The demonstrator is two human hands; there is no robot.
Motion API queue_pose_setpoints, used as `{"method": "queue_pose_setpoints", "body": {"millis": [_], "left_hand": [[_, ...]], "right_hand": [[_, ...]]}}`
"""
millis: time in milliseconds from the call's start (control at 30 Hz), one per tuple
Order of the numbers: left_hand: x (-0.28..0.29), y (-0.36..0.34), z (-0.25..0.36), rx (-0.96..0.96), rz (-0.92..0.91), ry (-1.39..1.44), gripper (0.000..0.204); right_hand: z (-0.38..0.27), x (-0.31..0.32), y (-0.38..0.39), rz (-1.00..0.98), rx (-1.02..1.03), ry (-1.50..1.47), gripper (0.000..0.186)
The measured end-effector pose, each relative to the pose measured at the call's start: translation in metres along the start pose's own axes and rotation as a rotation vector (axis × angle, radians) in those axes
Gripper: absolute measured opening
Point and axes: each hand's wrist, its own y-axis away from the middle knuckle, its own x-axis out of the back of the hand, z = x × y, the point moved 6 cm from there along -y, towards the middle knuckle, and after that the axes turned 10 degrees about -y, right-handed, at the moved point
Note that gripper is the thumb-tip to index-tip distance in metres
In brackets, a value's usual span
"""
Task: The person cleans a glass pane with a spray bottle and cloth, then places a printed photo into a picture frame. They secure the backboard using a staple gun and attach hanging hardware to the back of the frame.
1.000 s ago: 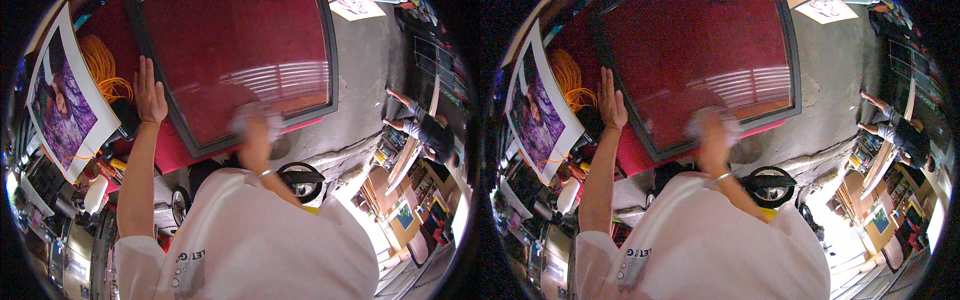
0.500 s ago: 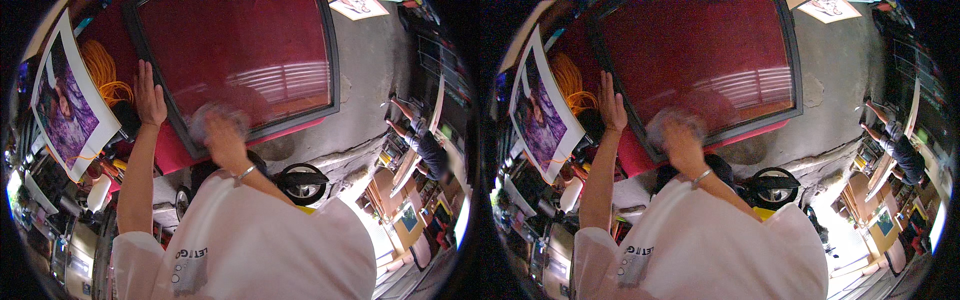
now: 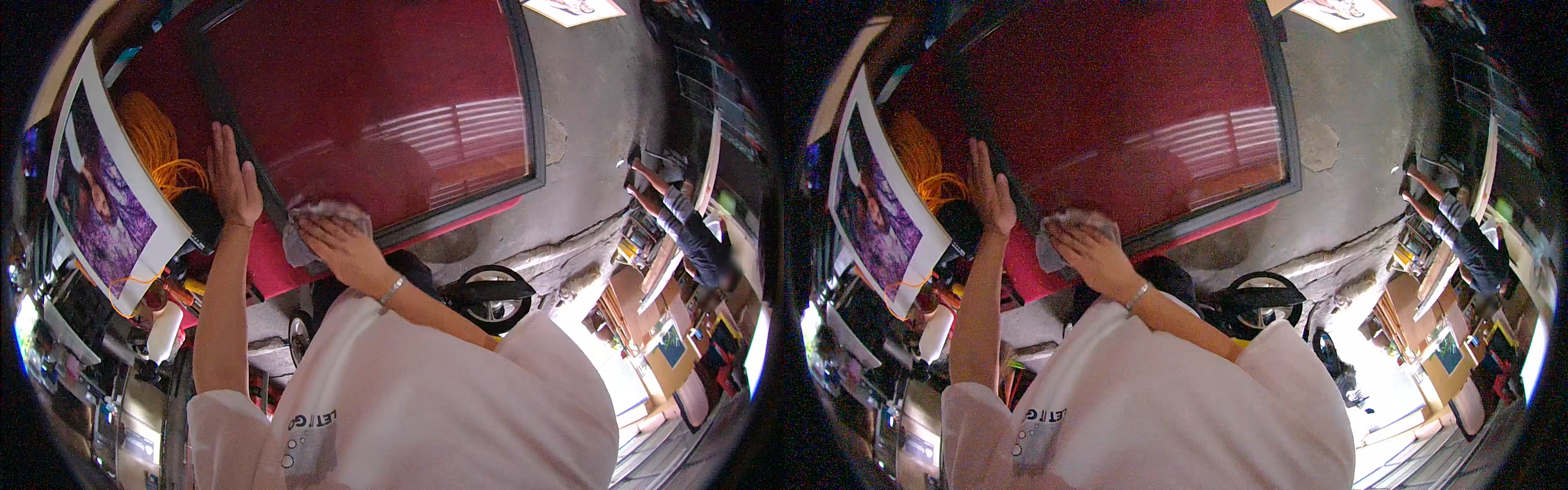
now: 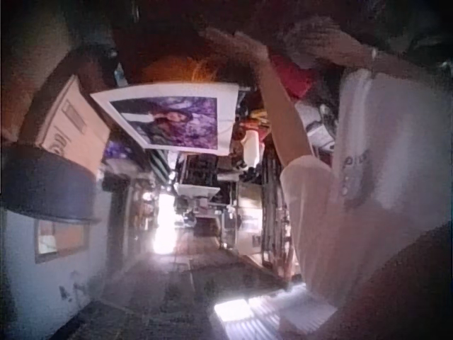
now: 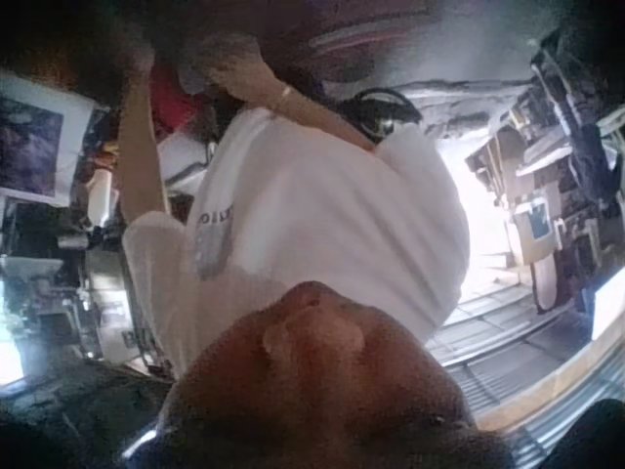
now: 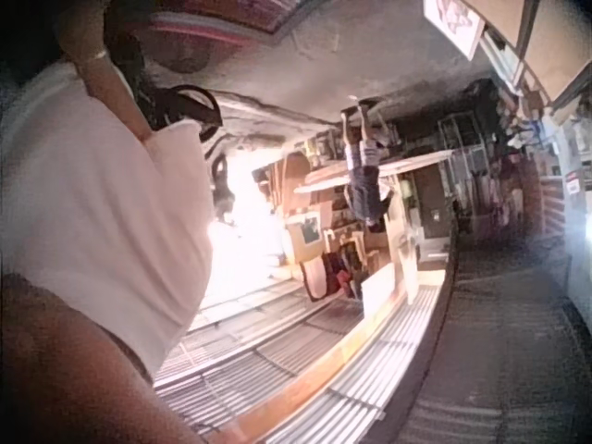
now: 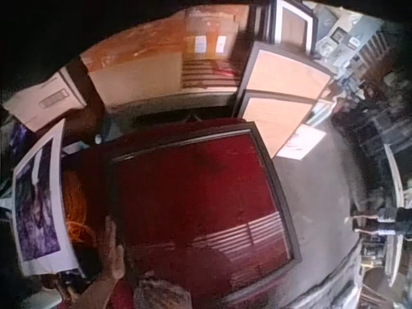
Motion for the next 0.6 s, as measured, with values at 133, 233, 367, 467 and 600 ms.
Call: {"method": "queue_pose_setpoints", "body": {"millis": [133, 233, 367, 467, 600], "left_hand": [[0.0, 0.0, -0.004, 0.0, -0.004, -0.017, 0.07], [0.001, 0.0, -0.003, 0.017, -0.042, -0.025, 0.072], [-0.001, -0.003, -0.002, 0.009, -0.069, -0.022, 0.073], [0.0, -0.004, -0.004, 0.005, -0.089, -0.036, 0.073], [0.0, -0.002, -0.007, 0.006, -0.085, -0.021, 0.073]], "right_hand": [[0.062, 0.078, 0.049, 0.107, -0.193, 0.301, 0.062], [0.165, 0.178, 0.14, 0.718, -0.344, 0.446, 0.057], [0.188, 0.218, 0.149, 0.867, -0.528, 0.566, 0.047], [0.187, 0.219, 0.116, 0.874, -0.594, 0.529, 0.048], [0.189, 0.245, 0.051, 0.875, -0.551, 0.506, 0.05]]}}
